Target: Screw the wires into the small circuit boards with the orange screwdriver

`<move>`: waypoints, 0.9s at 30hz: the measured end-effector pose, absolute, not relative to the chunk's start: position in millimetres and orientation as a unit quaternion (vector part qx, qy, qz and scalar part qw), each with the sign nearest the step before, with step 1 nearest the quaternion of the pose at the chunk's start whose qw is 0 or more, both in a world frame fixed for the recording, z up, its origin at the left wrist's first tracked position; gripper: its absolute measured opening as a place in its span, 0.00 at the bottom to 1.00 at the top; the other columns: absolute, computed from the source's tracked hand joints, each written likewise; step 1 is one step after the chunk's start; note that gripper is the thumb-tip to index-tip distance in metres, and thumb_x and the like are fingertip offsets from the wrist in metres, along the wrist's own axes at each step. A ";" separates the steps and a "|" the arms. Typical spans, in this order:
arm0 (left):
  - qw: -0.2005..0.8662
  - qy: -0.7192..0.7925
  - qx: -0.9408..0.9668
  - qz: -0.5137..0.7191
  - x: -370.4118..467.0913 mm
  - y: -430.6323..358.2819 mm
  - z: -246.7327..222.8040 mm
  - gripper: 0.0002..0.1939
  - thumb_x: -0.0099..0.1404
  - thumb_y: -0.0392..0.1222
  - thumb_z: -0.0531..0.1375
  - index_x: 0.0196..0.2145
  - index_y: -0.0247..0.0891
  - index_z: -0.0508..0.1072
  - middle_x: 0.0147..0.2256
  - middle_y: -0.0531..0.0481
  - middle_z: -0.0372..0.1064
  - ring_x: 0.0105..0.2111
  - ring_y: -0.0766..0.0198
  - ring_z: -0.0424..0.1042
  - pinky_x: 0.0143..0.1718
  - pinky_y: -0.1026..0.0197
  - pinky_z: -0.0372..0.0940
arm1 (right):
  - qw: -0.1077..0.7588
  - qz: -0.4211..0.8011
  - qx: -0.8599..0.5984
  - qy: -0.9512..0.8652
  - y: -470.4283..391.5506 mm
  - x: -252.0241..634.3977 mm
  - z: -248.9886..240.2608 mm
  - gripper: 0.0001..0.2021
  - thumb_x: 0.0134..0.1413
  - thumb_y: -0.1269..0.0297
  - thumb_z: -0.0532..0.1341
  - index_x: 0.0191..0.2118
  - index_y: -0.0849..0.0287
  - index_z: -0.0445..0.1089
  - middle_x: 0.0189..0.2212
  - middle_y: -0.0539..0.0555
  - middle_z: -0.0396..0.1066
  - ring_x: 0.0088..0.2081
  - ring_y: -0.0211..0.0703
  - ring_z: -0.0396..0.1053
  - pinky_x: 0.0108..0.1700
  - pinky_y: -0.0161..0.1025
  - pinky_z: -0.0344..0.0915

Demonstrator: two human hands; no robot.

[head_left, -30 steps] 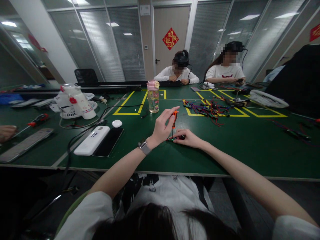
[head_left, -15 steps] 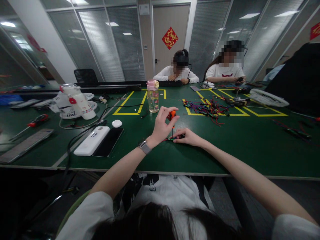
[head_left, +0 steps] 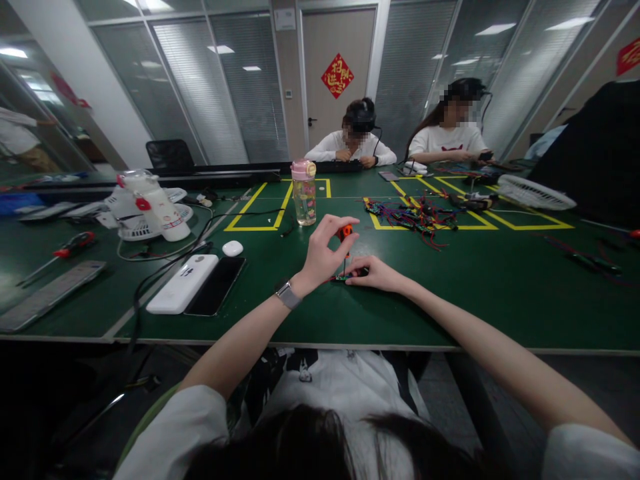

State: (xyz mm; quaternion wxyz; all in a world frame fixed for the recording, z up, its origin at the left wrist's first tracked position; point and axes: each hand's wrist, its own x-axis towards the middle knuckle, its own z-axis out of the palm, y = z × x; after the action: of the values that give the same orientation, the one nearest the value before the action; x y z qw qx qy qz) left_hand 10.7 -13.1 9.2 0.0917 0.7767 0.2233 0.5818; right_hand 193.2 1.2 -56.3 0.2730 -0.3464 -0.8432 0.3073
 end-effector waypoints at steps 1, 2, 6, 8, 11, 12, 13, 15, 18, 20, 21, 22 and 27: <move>0.087 0.226 0.775 0.584 10.7 -12.9 9.1 0.09 0.66 0.40 0.58 0.44 0.39 0.71 0.36 0.51 0.66 0.36 0.66 0.67 0.40 0.62 0.64 | 0.273 0.305 -0.347 -0.844 1.3 193.2 -56.6 0.18 0.51 0.53 0.65 0.41 0.61 0.78 0.25 0.50 0.64 0.27 0.37 0.59 0.30 0.35 0.56; 0.085 0.229 0.774 0.584 10.5 -12.6 9.0 0.09 0.66 0.41 0.58 0.44 0.39 0.71 0.36 0.50 0.66 0.36 0.66 0.66 0.40 0.62 0.64 | 0.274 0.303 -0.347 -0.844 1.4 193.2 -56.8 0.18 0.51 0.53 0.65 0.41 0.61 0.78 0.25 0.50 0.64 0.27 0.37 0.60 0.30 0.35 0.56; 0.106 0.231 0.783 0.568 8.8 -11.7 8.3 0.14 0.71 0.40 0.50 0.51 0.40 0.68 0.43 0.47 0.68 0.42 0.64 0.68 0.44 0.60 0.65 | 0.275 0.309 -0.342 -0.844 1.3 193.1 -56.1 0.18 0.51 0.53 0.65 0.41 0.62 0.78 0.25 0.51 0.65 0.28 0.38 0.61 0.31 0.36 0.57; 0.109 0.225 0.785 0.567 8.0 -11.3 7.9 0.15 0.72 0.40 0.48 0.53 0.41 0.66 0.47 0.46 0.68 0.45 0.64 0.69 0.46 0.59 0.65 | 0.275 0.309 -0.342 -0.844 1.1 193.1 -55.4 0.17 0.51 0.53 0.65 0.41 0.62 0.78 0.25 0.51 0.65 0.28 0.38 0.61 0.31 0.36 0.58; 0.085 0.227 0.780 0.577 7.9 -11.0 7.7 0.14 0.71 0.40 0.50 0.53 0.40 0.66 0.45 0.46 0.70 0.43 0.64 0.70 0.45 0.59 0.65 | 0.274 0.304 -0.343 -0.845 0.7 193.0 -55.3 0.17 0.51 0.54 0.65 0.42 0.62 0.78 0.25 0.51 0.65 0.27 0.37 0.61 0.30 0.35 0.58; 0.072 0.231 0.776 0.583 8.0 -11.0 7.8 0.13 0.70 0.40 0.52 0.51 0.40 0.67 0.43 0.47 0.70 0.41 0.65 0.70 0.44 0.60 0.66 | 0.275 0.302 -0.343 -0.846 0.6 192.9 -55.6 0.17 0.51 0.54 0.65 0.42 0.62 0.78 0.25 0.51 0.65 0.27 0.37 0.61 0.30 0.35 0.58; 0.058 0.235 0.771 0.588 8.1 -10.9 8.0 0.12 0.69 0.40 0.54 0.49 0.40 0.69 0.40 0.49 0.69 0.39 0.66 0.69 0.43 0.61 0.65 | 0.276 0.300 -0.344 -0.846 0.5 192.8 -56.0 0.17 0.51 0.54 0.65 0.41 0.62 0.78 0.25 0.51 0.65 0.27 0.37 0.61 0.30 0.35 0.58; 0.035 0.242 0.762 0.599 8.3 -10.9 8.3 0.09 0.66 0.42 0.59 0.44 0.40 0.71 0.35 0.51 0.67 0.35 0.67 0.67 0.40 0.62 0.65 | 0.280 0.293 -0.347 -0.846 0.2 192.7 -56.9 0.17 0.51 0.54 0.65 0.41 0.62 0.78 0.25 0.51 0.66 0.27 0.36 0.61 0.30 0.34 0.58; 0.032 0.246 0.758 0.603 8.1 -11.1 8.1 0.08 0.66 0.44 0.59 0.41 0.39 0.72 0.33 0.52 0.65 0.34 0.67 0.66 0.39 0.62 0.64 | 0.285 0.272 -0.350 -0.850 0.1 192.6 -57.7 0.16 0.50 0.54 0.66 0.39 0.62 0.78 0.25 0.52 0.67 0.25 0.36 0.61 0.28 0.34 0.57; 0.052 0.244 0.765 0.594 7.8 -11.5 7.5 0.10 0.69 0.44 0.54 0.44 0.40 0.71 0.37 0.49 0.66 0.37 0.66 0.67 0.41 0.61 0.64 | 0.286 0.262 -0.349 -0.853 0.3 192.8 -57.9 0.16 0.50 0.54 0.66 0.38 0.62 0.79 0.25 0.52 0.68 0.25 0.36 0.61 0.28 0.34 0.57; 0.065 0.240 0.769 0.588 7.7 -11.8 7.2 0.12 0.71 0.43 0.51 0.47 0.40 0.70 0.39 0.48 0.67 0.39 0.65 0.68 0.43 0.61 0.64 | 0.286 0.263 -0.347 -0.854 0.6 192.9 -58.1 0.16 0.50 0.54 0.66 0.38 0.62 0.79 0.25 0.52 0.68 0.25 0.36 0.61 0.28 0.34 0.57; 0.079 0.235 0.774 0.582 7.6 -12.0 6.8 0.14 0.72 0.42 0.49 0.50 0.40 0.69 0.42 0.47 0.68 0.41 0.65 0.68 0.44 0.60 0.65 | 0.287 0.266 -0.346 -0.853 0.9 193.1 -58.3 0.16 0.50 0.53 0.66 0.38 0.62 0.79 0.25 0.52 0.68 0.25 0.36 0.61 0.28 0.34 0.57; 0.086 0.228 0.773 0.586 8.0 -12.3 6.6 0.14 0.71 0.41 0.50 0.52 0.40 0.67 0.43 0.47 0.70 0.40 0.65 0.70 0.44 0.60 0.66 | 0.297 0.285 -0.344 -0.844 2.5 193.8 -60.6 0.18 0.49 0.51 0.66 0.38 0.62 0.79 0.24 0.52 0.67 0.25 0.36 0.60 0.27 0.34 0.56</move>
State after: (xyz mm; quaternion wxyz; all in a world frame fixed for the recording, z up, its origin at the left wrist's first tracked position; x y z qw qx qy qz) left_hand 8.0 -12.3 6.6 0.0863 0.7725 0.2276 0.5865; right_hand 193.8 2.5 -60.6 0.2969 -0.3438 -0.8440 0.2851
